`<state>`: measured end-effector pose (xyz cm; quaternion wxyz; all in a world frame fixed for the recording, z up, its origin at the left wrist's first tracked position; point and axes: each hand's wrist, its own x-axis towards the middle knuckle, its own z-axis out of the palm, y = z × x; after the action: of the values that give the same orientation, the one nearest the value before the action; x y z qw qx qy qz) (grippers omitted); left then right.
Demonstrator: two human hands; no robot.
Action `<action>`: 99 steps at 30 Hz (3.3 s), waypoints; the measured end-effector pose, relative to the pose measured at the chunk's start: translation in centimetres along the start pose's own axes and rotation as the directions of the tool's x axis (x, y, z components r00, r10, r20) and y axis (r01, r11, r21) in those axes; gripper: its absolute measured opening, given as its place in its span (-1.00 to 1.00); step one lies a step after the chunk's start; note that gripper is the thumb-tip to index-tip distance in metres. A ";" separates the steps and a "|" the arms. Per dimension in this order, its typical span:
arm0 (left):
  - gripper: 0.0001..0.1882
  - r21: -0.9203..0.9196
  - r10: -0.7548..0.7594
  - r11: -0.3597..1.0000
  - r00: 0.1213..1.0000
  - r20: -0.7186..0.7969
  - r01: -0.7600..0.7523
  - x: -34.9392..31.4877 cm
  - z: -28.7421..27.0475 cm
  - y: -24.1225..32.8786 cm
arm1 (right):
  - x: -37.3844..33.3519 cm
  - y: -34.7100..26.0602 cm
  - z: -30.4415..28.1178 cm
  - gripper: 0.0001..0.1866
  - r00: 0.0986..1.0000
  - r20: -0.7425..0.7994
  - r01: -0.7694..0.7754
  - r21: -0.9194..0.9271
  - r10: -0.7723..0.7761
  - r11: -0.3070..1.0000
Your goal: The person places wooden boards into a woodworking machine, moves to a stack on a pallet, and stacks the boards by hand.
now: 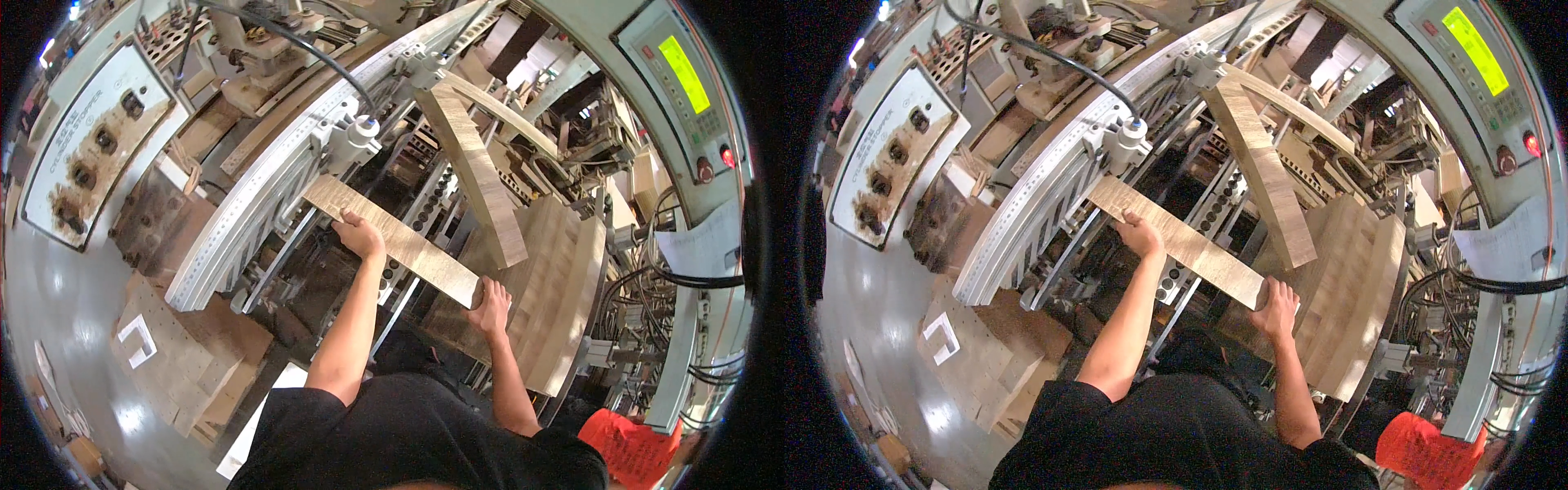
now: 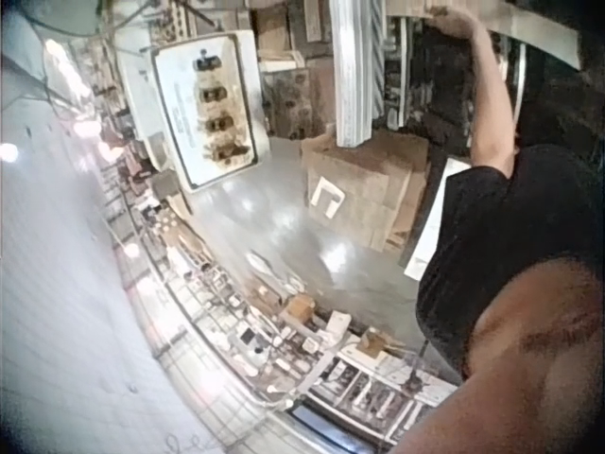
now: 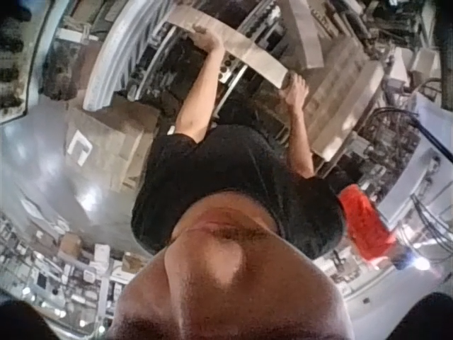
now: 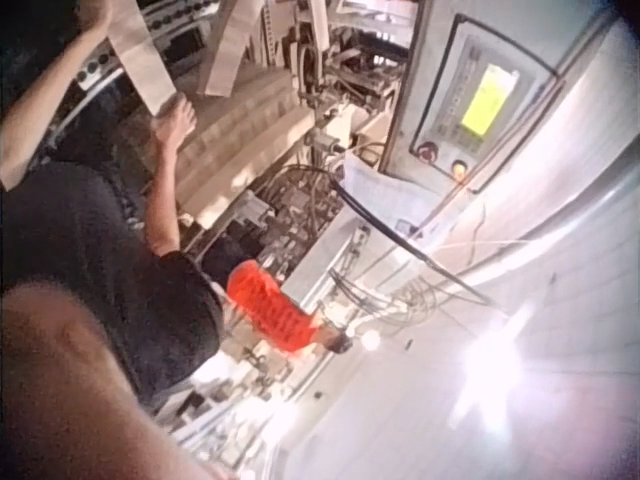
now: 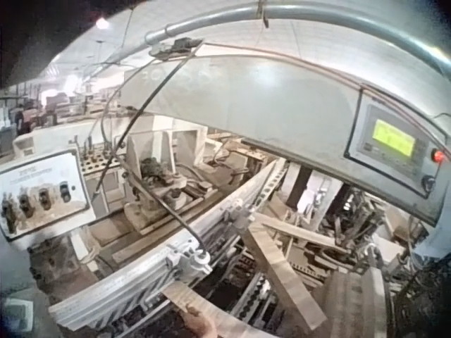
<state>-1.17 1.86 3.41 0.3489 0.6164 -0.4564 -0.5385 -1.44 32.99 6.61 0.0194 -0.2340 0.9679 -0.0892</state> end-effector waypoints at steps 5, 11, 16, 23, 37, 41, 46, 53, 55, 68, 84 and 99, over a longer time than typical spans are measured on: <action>-0.40 -0.006 -0.031 0.999 0.998 0.062 0.031 -0.1 0.0 0.0 | -0.4 0.1 0.0 -0.16 0.999 -0.048 0.018 -0.006 -0.018 1.000; -0.44 -0.068 0.004 0.998 1.000 0.029 -0.002 1.4 1.2 -2.0 | -0.2 0.4 -0.1 -0.15 0.999 -0.022 0.031 0.021 -0.030 0.999; -0.40 -0.101 0.004 0.995 1.000 0.016 -0.003 1.4 0.9 -1.2 | 0.0 0.5 0.0 -0.16 0.998 -0.046 0.039 0.028 -0.038 0.999; -0.31 -0.126 -0.078 0.988 0.993 0.084 0.088 1.3 0.8 -1.1 | -0.6 1.1 -0.4 -0.22 0.988 -0.140 0.073 0.063 -0.064 0.995; -0.24 0.406 0.064 0.818 0.766 0.640 -0.408 2.9 -7.1 -3.9 | -0.7 1.5 0.0 -0.30 0.978 -0.184 0.114 0.106 -0.093 0.988; -0.42 0.474 0.024 0.501 0.560 0.828 -0.724 -2.8 -12.1 -2.6 | -0.9 1.8 0.1 -0.38 0.964 -0.256 0.107 0.104 -0.078 0.989; -0.50 0.567 0.145 0.378 0.652 0.744 -0.732 -2.5 -15.7 -4.5 | -0.9 1.6 -0.1 -0.35 0.974 -0.208 0.112 0.113 -0.086 0.987; -0.55 0.599 0.158 0.396 0.694 0.702 -0.696 -2.7 -15.6 -4.5 | -0.9 1.1 -0.6 -0.19 0.988 -0.126 0.097 0.100 -0.084 0.990; -0.58 0.573 0.178 0.405 0.676 0.715 -0.712 -3.3 -15.5 -3.9 | -0.7 1.3 -1.1 -0.01 0.997 -0.009 0.081 0.097 -0.080 0.992; -0.61 0.549 0.217 0.389 0.653 0.726 -0.740 -3.7 -15.6 -3.9 | 1.1 3.1 -2.7 0.11 0.928 0.244 0.229 0.227 -0.283 0.946; -0.59 0.507 0.209 0.411 0.619 0.757 -0.758 -2.1 -15.0 -4.7 | -15.9 3.7 -9.1 0.03 0.990 0.071 -0.139 0.525 0.120 0.839; -0.59 0.523 0.164 0.409 0.625 0.764 -0.747 -2.5 -14.8 -4.4 | -14.1 4.7 -6.4 -0.04 0.508 -0.159 -0.737 0.429 0.847 0.523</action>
<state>14.22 4.76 2.82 0.0014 0.3326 -0.8929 -0.3036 8.47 44.61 11.99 -0.0772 0.2672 0.9250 -0.2589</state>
